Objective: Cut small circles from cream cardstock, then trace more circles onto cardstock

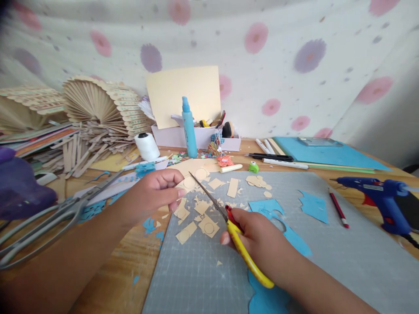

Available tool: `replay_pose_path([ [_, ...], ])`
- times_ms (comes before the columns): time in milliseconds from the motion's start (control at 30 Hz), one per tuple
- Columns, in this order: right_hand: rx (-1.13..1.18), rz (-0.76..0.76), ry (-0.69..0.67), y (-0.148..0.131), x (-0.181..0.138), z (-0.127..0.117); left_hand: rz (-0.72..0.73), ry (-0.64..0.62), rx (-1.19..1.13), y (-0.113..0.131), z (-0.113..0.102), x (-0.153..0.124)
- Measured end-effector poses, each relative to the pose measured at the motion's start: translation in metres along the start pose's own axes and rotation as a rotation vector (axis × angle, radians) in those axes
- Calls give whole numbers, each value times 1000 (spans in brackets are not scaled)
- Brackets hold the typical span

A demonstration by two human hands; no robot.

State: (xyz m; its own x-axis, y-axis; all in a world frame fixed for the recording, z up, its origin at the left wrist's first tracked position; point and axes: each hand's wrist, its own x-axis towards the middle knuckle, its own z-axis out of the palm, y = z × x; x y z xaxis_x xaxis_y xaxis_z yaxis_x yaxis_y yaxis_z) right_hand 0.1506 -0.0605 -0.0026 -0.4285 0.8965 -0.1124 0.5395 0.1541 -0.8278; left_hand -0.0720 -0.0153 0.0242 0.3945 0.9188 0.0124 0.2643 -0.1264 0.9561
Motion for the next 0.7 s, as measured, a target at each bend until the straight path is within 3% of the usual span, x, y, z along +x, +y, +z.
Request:
replay_pose_path([
  [100,31,6,20,0,0,1,21,18,-36,1,-1,1],
  [433,-153,-200,43,25,-7,3,-3,38,27,8,3,-2],
  [700,-24,-63,41,6,-1,-2,-7,-11,113,4,2,-2],
])
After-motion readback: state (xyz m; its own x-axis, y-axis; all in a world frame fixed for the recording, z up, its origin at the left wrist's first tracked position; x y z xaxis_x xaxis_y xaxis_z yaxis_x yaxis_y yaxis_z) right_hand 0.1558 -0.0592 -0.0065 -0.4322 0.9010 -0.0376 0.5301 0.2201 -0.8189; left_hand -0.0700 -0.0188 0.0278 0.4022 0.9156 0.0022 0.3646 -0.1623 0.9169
